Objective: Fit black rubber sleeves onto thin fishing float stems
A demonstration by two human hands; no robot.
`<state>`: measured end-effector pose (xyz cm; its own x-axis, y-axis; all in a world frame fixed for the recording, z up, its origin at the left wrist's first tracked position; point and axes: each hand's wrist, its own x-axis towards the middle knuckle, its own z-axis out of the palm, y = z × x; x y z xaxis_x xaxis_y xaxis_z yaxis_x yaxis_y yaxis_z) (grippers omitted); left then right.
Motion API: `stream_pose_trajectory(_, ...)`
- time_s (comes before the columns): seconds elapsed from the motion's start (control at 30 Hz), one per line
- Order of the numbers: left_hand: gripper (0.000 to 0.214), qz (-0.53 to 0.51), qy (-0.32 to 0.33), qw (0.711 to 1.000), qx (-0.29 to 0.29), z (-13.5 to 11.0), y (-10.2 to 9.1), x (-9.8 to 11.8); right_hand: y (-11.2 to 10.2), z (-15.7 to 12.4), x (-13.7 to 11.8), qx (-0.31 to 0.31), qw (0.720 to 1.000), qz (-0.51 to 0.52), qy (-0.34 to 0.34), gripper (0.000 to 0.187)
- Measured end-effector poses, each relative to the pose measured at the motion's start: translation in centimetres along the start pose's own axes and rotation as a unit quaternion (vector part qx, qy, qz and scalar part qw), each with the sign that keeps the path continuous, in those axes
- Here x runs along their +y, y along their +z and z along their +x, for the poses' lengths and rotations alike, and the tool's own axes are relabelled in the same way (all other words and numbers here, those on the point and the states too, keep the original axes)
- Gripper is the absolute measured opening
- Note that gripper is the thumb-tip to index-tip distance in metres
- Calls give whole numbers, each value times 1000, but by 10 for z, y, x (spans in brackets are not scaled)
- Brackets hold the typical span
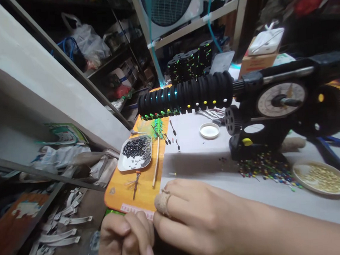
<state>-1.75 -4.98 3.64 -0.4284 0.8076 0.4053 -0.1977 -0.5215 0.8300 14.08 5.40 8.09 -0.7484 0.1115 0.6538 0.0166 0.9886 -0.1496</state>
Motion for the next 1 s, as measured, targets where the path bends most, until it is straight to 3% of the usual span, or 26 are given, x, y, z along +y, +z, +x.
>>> stream_pose_trajectory(0.13, 15, -77, -165, 979, 86, 8, 15, -4, 3, -4, 7, 31, 991, 78, 101, 24)
stream_pose_trajectory(0.3, 29, -78, -272, 957, 59, 9, 23, -17, 9, -2, 16, 104, 953, 185, 217, 16)
stream_pose_trajectory(0.53, 27, 60, -226, 972, 25, 3, 25, -24, 9, -1, 22, 91, 939, 235, 234, 14)
stream_pose_trajectory(0.67, 26, 162, -173, 970, 51, -3, 22, -31, 8, 1, 16, 101, 950, 187, 230, 16)
stream_pose_trajectory(1.0, 15, 215, -141, 965, 56, -8, 7, -38, 13, -2, 14, 103, 953, 200, 203, 12)
